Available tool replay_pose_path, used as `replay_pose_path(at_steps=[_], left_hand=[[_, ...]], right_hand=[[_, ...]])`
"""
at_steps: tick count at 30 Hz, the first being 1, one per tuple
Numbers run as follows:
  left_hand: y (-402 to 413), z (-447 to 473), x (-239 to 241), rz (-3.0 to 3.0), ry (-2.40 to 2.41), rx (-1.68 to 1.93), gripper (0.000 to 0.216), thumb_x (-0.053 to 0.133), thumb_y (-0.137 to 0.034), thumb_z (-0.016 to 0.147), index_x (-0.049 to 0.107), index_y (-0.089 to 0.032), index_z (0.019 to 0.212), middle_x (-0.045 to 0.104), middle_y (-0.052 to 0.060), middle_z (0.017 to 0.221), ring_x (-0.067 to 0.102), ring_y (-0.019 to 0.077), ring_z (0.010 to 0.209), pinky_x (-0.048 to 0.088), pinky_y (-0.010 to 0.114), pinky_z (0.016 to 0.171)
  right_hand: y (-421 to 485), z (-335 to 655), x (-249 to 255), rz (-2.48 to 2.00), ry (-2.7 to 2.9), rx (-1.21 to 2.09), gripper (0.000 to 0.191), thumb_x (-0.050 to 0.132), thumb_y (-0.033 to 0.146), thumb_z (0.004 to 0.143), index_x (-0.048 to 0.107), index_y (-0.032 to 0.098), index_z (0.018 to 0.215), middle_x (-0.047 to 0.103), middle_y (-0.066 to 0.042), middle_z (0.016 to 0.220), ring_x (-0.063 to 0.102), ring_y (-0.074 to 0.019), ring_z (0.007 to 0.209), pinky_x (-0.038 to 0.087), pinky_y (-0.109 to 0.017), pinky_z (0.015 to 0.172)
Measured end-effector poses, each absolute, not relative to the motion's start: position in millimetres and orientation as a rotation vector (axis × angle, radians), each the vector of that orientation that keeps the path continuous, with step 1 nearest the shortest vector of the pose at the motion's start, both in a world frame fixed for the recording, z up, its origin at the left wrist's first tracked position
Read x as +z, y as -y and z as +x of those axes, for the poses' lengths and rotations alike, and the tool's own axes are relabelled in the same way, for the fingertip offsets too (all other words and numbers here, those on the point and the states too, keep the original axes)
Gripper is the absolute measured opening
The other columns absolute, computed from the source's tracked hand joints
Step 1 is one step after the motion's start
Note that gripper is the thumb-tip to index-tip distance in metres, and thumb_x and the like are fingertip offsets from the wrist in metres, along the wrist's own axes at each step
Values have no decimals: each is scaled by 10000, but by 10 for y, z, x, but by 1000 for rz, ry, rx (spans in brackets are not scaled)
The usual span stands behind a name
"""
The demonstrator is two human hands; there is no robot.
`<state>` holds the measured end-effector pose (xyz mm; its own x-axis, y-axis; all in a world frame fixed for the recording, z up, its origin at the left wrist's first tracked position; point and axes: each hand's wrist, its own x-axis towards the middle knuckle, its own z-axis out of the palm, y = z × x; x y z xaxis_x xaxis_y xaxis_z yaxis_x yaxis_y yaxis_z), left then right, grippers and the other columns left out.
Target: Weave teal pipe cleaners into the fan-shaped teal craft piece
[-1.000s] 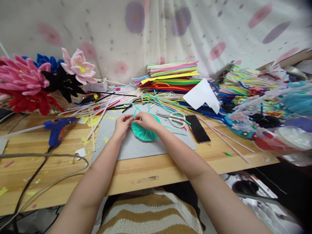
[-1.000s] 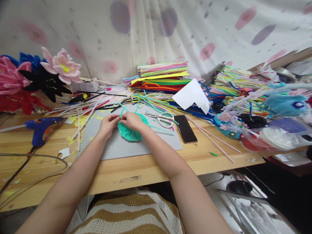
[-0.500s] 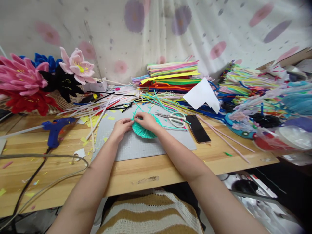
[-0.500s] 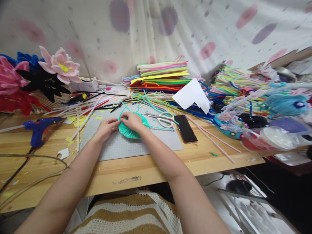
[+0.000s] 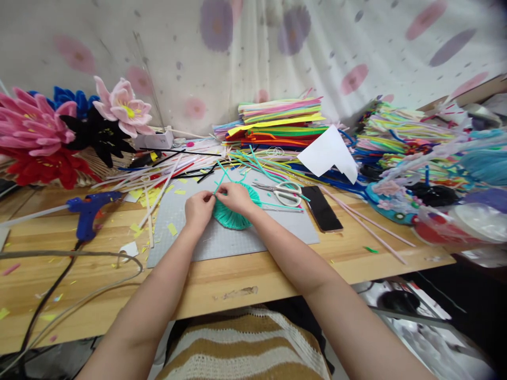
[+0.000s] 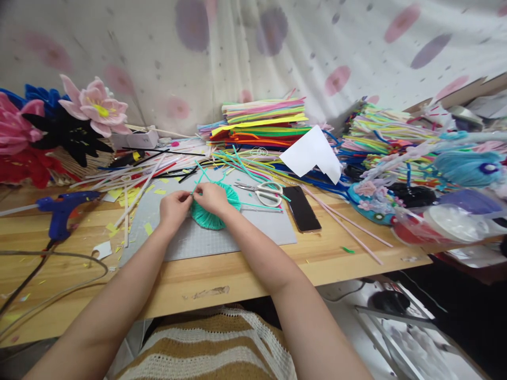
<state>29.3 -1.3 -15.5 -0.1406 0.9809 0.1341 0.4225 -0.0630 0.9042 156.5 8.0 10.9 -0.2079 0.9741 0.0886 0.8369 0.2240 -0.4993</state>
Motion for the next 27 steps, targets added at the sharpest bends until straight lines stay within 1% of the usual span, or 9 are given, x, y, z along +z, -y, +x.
replay_pose_path(at_steps=[2,4,6,8,11,13,15,21,27], left_hand=[[37,304,-127,1710,-1714,1121,114,586,-279,656,665,-198,662,648,69,689,592,229,775,408,307,724],[41,300,-110,1752,-1718,1090,122,575,-273,665,669,-198,686,657,75,723,595,232,792,410,312,747],[18,273,-112,1630,-1608,1107,138,587,-278,651,676,-195,718,662,62,738,600,219,772,429,309,739],[-21,227,-124,1358,-1428,1095,176,605,-316,635,674,-177,718,659,49,715,608,204,717,462,309,684],[-69,153,-135,1030,-1228,1006,286,691,-357,556,667,-143,744,657,48,690,610,180,643,494,315,622],[-79,121,-131,971,-1176,965,356,751,-342,485,668,-128,756,659,52,682,606,161,614,504,308,615],[-76,108,-122,959,-1165,950,381,775,-337,452,669,-121,747,658,53,672,602,149,600,509,300,612],[-72,122,-91,954,-1183,908,352,768,-315,450,651,-116,715,641,28,621,591,129,561,510,285,598],[-82,184,-81,910,-1277,974,216,705,-221,455,604,-116,615,595,-4,539,557,108,493,486,251,543]], right_hand=[[-90,1551,119,-1688,2143,468,213,462,315,797,640,220,865,669,-15,906,579,-143,823,392,-229,684],[-104,1561,126,-1694,2150,475,211,465,321,797,637,220,864,667,-16,898,576,-144,816,387,-228,674],[-114,1590,127,-1684,2142,504,207,465,320,796,632,220,867,665,-12,895,571,-138,804,382,-225,666],[-116,1626,119,-1651,2120,544,200,470,313,792,623,217,878,659,-6,894,565,-128,790,379,-221,661],[-105,1667,96,-1583,2100,597,200,481,311,785,608,210,901,649,-1,889,553,-113,769,377,-213,654],[-93,1680,81,-1550,2108,614,199,486,308,783,606,203,902,647,1,884,546,-107,765,373,-209,654],[-84,1689,72,-1536,2120,624,192,487,300,783,609,198,889,649,2,882,545,-104,765,369,-205,652],[-77,1705,65,-1525,2140,602,177,499,284,765,622,192,851,659,-1,861,556,-108,743,357,-206,619],[-26,1681,110,-1533,2146,576,160,513,279,744,626,185,807,662,-4,807,556,-108,699,350,-206,592]])
